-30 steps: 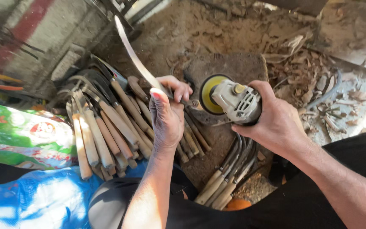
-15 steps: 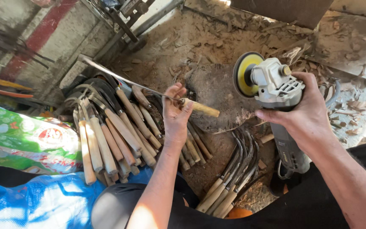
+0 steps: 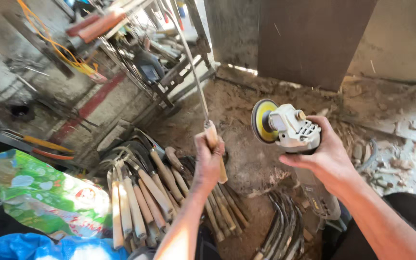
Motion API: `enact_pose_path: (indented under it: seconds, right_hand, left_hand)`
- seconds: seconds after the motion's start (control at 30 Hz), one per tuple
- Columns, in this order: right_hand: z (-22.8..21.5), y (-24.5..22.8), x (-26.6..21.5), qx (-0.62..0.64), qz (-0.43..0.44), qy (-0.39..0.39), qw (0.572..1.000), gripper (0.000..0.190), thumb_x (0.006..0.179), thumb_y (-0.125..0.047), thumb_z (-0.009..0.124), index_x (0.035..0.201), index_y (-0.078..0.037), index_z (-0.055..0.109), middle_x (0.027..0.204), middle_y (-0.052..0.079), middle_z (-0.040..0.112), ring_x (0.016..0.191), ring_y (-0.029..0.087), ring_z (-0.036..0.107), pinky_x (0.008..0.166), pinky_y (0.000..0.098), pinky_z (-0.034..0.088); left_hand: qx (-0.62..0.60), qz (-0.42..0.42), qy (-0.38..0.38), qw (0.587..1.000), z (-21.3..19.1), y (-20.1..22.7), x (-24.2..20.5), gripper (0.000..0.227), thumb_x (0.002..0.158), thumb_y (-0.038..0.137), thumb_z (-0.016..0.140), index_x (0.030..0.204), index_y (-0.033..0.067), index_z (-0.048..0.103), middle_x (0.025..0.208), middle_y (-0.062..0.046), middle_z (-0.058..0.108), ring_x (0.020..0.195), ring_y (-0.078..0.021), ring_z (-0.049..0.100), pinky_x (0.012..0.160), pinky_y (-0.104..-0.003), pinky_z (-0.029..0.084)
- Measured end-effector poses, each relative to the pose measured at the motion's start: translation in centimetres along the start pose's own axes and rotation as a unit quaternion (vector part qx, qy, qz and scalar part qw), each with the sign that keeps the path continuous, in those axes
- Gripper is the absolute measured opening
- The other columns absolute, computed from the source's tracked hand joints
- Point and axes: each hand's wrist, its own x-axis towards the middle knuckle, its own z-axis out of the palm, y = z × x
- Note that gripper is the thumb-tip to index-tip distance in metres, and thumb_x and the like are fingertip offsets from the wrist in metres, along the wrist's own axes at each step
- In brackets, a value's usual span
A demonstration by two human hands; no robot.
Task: The person uses an angle grinder with a sanding disc to smooth the wooden handles of several sickle-like tools. They pick up each tool, grind the handle, and place it back down, repeating the process for multiple items.
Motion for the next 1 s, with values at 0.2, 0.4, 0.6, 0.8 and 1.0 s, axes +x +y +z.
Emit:
enact_pose_path:
  seconds: [0.2,0.4,0.6,0.8,1.0]
  right_hand:
    - [1.9,-6.7,0.9,-0.061,-0.094,-0.009,0.994,0.093,0.052,-0.010,0.093,0.136,-0.009,0.052,0.123,0.005,0.066,0.115,0.018,0.063,0.099,0.0344,0.052]
    - [3.3,-7.6,-2.1,-0.038,-0.123,-0.053,0.990,0.092,0.052,-0.011,0.093,0.135,-0.011,0.053,0.125,0.003,0.064,0.120,0.015,0.061,0.104,0.0321,0.048]
    - [2.7,-4.4,-2.5,-0.035,-0.051,-0.094,0.994,0.094,0.051,-0.011,0.093,0.135,-0.011,0.051,0.124,0.002,0.063,0.118,0.015,0.062,0.098,0.0348,0.053]
    - [2.8,-3.3,-1.9,-0.004,-0.035,-0.099,0.994,0.096,0.049,-0.008,0.091,0.135,-0.009,0.048,0.124,0.004,0.064,0.118,0.018,0.064,0.102,0.0364,0.055]
    - [2.2,-2.2,-0.8,-0.063,0.032,-0.062,0.996,0.095,0.050,0.000,0.088,0.136,-0.009,0.048,0.121,0.008,0.068,0.116,0.019,0.067,0.101,0.0367,0.053]
  left_hand:
    - [-0.159,0.153,0.012,0.975,-5.5,8.6,0.6,0.033,0.100,0.020,0.069,0.128,0.0038,0.061,0.113,-0.003,0.066,0.104,-0.0139,0.061,0.097,-0.029,0.049]
    - [-0.464,0.029,-0.006,0.885,-5.7,7.6,-1.2,0.024,0.101,0.020,0.065,0.119,0.0036,0.063,0.113,-0.010,0.068,0.106,-0.0207,0.067,0.090,-0.034,0.055]
    - [-0.238,0.202,-0.043,0.949,-4.3,5.2,-4.2,0.021,0.108,0.001,0.064,0.126,0.0119,0.065,0.124,-0.004,0.060,0.113,-0.0156,0.061,0.095,-0.034,0.054]
    - [-0.239,0.103,-0.039,0.965,-4.6,6.7,-5.1,0.036,0.101,0.006,0.068,0.136,0.0130,0.067,0.125,-0.009,0.068,0.115,-0.0177,0.063,0.104,-0.035,0.051]
    - [-0.362,0.096,-0.029,0.927,-5.3,8.0,-5.9,0.035,0.091,0.005,0.080,0.124,0.0131,0.072,0.123,-0.009,0.069,0.110,-0.0231,0.065,0.099,-0.041,0.053]
